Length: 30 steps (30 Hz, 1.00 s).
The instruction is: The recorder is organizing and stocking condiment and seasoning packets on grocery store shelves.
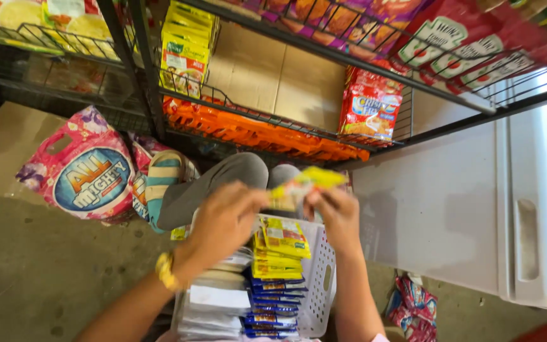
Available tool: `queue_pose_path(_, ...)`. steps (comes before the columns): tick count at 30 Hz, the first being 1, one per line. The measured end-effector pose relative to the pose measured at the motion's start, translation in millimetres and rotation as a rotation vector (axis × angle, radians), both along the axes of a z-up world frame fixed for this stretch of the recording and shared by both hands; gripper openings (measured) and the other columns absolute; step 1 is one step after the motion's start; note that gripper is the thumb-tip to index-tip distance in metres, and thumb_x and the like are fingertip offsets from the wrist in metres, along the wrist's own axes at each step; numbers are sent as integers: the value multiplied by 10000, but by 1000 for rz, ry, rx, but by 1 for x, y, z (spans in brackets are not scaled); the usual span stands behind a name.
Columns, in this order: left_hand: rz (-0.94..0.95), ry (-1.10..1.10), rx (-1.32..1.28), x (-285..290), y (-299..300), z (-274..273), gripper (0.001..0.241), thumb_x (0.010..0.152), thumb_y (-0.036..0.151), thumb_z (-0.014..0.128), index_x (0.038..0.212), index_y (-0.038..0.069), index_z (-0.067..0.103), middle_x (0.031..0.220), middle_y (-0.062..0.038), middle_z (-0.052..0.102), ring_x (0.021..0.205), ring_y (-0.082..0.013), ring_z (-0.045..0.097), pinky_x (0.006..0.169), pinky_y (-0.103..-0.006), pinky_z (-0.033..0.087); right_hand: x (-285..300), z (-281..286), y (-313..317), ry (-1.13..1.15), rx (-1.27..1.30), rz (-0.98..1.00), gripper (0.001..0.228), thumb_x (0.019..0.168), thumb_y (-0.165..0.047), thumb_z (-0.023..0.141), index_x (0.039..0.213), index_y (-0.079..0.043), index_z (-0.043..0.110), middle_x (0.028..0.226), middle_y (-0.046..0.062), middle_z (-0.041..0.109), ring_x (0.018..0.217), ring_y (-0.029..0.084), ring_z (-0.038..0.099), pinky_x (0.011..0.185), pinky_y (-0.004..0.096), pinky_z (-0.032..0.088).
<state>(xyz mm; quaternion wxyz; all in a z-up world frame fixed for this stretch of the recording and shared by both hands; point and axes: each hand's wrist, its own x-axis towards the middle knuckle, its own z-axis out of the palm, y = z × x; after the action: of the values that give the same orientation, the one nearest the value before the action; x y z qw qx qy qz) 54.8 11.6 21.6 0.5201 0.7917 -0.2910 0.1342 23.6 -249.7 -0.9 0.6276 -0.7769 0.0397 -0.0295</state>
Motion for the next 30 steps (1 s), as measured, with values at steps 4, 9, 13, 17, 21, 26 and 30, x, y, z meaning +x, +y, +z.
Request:
queue_pose_path(4,195,-81,-52,69,-19,-16,95,909,33,674,997,56,704,909,-159,695,880,-368,660,790,-465,525,100,-18,2,2,85,-72,245,1008,-210,701,922,18,720,772,57,671,655,110,597,593,275,471)
queue_pose_path(9,324,-23,397,173,-44,-55,100,938,142,640,969,82,713,967,-178,712,976,-377,671,889,-491,524,252,-104,-32,-105,329,-31,172,915,-133,695,1062,-52,733,888,66,752,752,172,750,623,316,591)
queue_pose_path(13,179,-18,544,252,-63,-105,480,907,243,668,1293,-34,596,1159,-219,676,1075,-399,635,908,-527,496,335,-120,-9,-12,218,-76,112,977,-136,682,1046,-64,734,899,80,756,723,174,712,614,327,577)
queue_pose_path(17,294,-37,694,307,-80,-146,710,867,391,677,1394,-39,472,1516,-260,443,1288,-406,485,961,-540,448,405,-154,5,68,342,-124,106,995,-137,612,1031,-81,695,914,85,727,719,207,724,616,357,543)
queue_pose_path(21,356,-272,645,399,-117,-276,823,887,505,656,1466,-46,461,1516,-256,449,1417,-424,383,1163,-535,304,424,-123,28,17,196,-107,132,1041,-214,589,1063,-108,664,951,85,686,772,227,697,669,368,517)
queue_pose_path(26,282,118,916,377,-91,-181,918,839,634,667,1484,17,449,1552,-203,439,1462,-403,337,1188,-601,220,485,-130,11,-169,-301,-177,180,1044,-248,542,1116,-118,644,1029,99,665,868,256,671,757,407,505)
queue_pose_path(30,377,-75,728,398,-86,-218,935,756,643,669,1472,78,459,1552,-215,415,1444,-497,296,1123,-683,195,515,-148,6,-296,-672,-226,224,1046,-275,504,1159,-127,627,1091,110,649,945,279,650,827,438,495)
